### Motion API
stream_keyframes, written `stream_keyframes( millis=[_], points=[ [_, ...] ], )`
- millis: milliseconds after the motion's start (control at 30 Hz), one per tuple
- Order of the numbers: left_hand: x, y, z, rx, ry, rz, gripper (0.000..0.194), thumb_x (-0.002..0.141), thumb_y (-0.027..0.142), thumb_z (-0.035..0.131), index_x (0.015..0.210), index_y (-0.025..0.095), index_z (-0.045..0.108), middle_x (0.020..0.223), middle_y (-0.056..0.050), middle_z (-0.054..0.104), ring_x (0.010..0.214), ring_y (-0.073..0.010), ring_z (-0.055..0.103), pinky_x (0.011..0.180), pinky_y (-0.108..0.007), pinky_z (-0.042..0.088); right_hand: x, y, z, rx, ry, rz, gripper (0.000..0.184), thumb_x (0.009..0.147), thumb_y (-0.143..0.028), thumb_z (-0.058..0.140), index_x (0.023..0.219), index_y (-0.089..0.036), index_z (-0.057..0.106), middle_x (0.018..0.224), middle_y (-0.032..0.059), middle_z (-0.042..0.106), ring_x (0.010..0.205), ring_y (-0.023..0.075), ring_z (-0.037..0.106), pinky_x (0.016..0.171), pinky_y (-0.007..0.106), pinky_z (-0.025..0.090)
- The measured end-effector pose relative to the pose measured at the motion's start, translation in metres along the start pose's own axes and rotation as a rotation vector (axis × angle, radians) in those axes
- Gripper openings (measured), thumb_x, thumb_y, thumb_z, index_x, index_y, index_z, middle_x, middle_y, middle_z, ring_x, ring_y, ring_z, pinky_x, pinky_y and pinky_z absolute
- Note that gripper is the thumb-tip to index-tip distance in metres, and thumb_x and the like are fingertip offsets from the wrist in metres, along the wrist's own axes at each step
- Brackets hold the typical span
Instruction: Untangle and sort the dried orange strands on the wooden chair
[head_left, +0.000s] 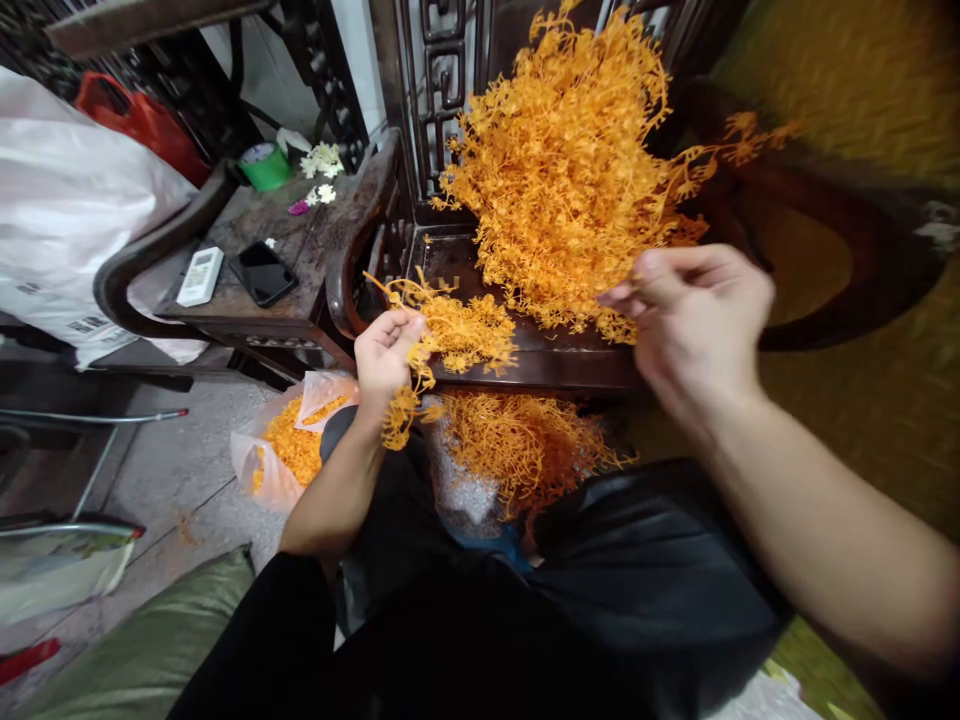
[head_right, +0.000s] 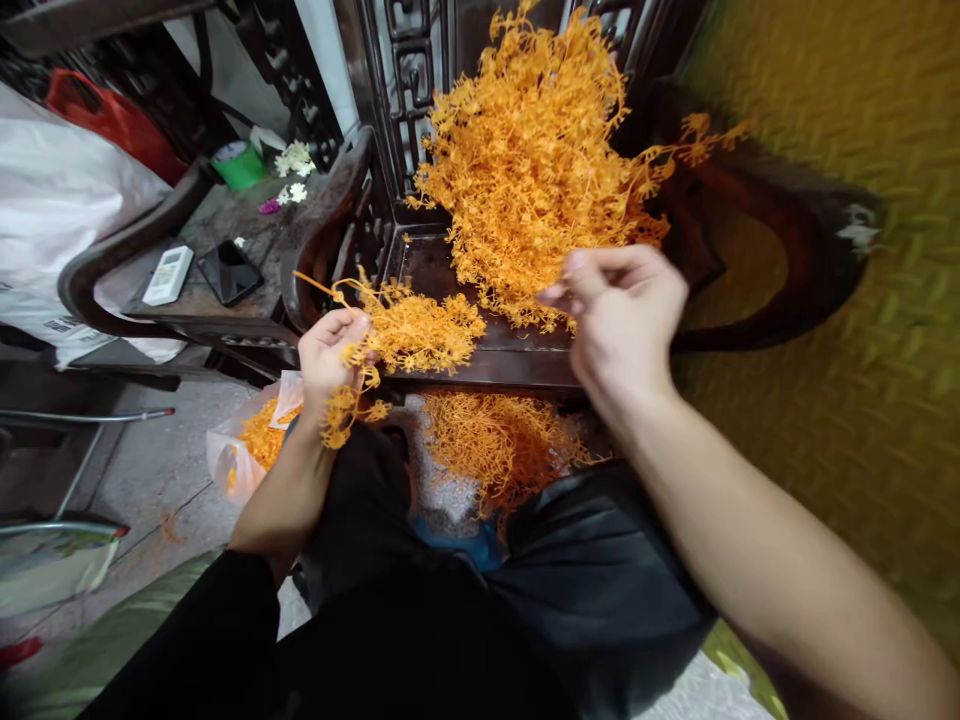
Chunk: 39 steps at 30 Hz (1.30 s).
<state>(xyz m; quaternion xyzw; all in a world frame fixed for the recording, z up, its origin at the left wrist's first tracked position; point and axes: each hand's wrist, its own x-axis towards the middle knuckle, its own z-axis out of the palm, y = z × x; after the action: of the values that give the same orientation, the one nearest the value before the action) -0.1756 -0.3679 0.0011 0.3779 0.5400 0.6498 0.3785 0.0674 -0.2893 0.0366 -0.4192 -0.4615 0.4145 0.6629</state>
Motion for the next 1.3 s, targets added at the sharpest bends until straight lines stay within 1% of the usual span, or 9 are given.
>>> stream_keyframes(
  millis=[100,233,333,467,567,800,1133,1200,1300],
  points=[
    [-0.002,0.004,0.006,-0.061,-0.126,-0.09,0.032,0.075,0.044,0.083,0.086,0.019,0.065,0.072,0.0,0.069,0.052,-0.0097,0.058,0.048,-0.023,0.047,0.008,-0.01,-0.007,0.067,-0.02,-0.048,0.024,0.066,-0.025,0.089,0.082,-0.019,0.073,0.061,-0.0012,0.062,0.051,0.0135,0.06,0.049,0.03,0.047],
    [-0.011,0.009,0.02,-0.234,-0.259,-0.25,0.031,0.076,0.039,0.083,0.087,0.019,0.063,0.084,-0.004,0.075,0.064,-0.0161,0.071,0.056,-0.027,0.057,-0.017,-0.026,-0.003,0.049,-0.347,0.045,0.015,0.078,-0.024,0.081,0.091,-0.021,0.073,0.092,0.0043,0.074,0.068,0.0141,0.066,0.061,0.031,0.054],
    [-0.014,0.01,0.03,-0.323,-0.225,-0.308,0.029,0.076,0.032,0.084,0.087,0.019,0.061,0.089,-0.005,0.076,0.075,-0.0204,0.076,0.065,-0.031,0.06,-0.038,-0.034,0.001,0.012,-0.605,0.061,0.01,0.085,-0.013,0.063,0.087,-0.023,0.061,0.076,-0.0006,0.066,0.064,0.0137,0.057,0.06,0.029,0.047],
    [-0.02,0.008,0.047,-0.421,-0.151,-0.273,0.019,0.086,0.029,0.074,0.088,0.019,0.058,0.103,-0.007,0.077,0.098,-0.022,0.076,0.083,-0.034,0.061,-0.054,-0.034,0.007,-0.556,-0.857,-0.401,0.015,0.093,-0.014,0.053,0.099,-0.018,0.066,0.087,0.0058,0.066,0.079,0.0197,0.056,0.071,0.035,0.043],
    [-0.029,0.009,0.061,-0.491,-0.126,-0.259,0.008,0.093,0.021,0.062,0.088,0.019,0.058,0.107,-0.008,0.077,0.113,-0.021,0.072,0.096,-0.035,0.057,-0.057,-0.024,0.013,-0.964,-0.784,-0.826,0.031,0.098,-0.027,0.061,0.125,-0.012,0.065,0.101,0.0127,0.07,0.087,0.0247,0.055,0.073,0.038,0.039],
    [-0.038,0.019,0.072,-0.571,-0.126,-0.267,0.016,0.091,0.026,0.07,0.087,0.019,0.057,0.104,-0.009,0.076,0.115,-0.0226,0.072,0.1,-0.036,0.055,-0.048,-0.009,0.019,-0.931,-0.567,-1.296,0.015,0.101,-0.02,0.057,0.101,-0.017,0.071,0.082,0.006,0.067,0.078,0.0204,0.049,0.067,0.037,0.03],
    [-0.02,0.017,0.06,-0.508,0.079,-0.244,0.021,0.093,0.025,0.069,0.089,0.02,0.049,0.08,-0.002,0.074,0.079,-0.0186,0.078,0.073,-0.029,0.058,-0.083,-0.046,0.021,-0.268,-0.887,-1.387,0.019,0.097,-0.016,0.056,0.082,-0.017,0.068,0.067,0.0009,0.062,0.057,0.015,0.047,0.052,0.035,0.033],
    [-0.014,0.018,0.056,-0.489,0.042,-0.209,0.02,0.093,0.027,0.068,0.09,0.019,0.05,0.083,-0.003,0.075,0.077,-0.0177,0.077,0.073,-0.029,0.058,-0.086,-0.052,0.018,-0.239,-0.93,-1.222,0.013,0.095,-0.014,0.057,0.088,-0.017,0.067,0.082,0.0047,0.071,0.061,0.0149,0.054,0.053,0.035,0.039],
    [-0.014,0.021,0.051,-0.449,-0.055,-0.151,0.021,0.09,0.031,0.071,0.091,0.019,0.053,0.083,-0.003,0.075,0.073,-0.0169,0.075,0.071,-0.029,0.058,-0.077,-0.053,0.012,-0.177,-0.771,-0.643,0.012,0.096,-0.014,0.058,0.101,-0.021,0.066,0.102,0.0094,0.074,0.084,0.0189,0.067,0.068,0.035,0.05]
  ],
)
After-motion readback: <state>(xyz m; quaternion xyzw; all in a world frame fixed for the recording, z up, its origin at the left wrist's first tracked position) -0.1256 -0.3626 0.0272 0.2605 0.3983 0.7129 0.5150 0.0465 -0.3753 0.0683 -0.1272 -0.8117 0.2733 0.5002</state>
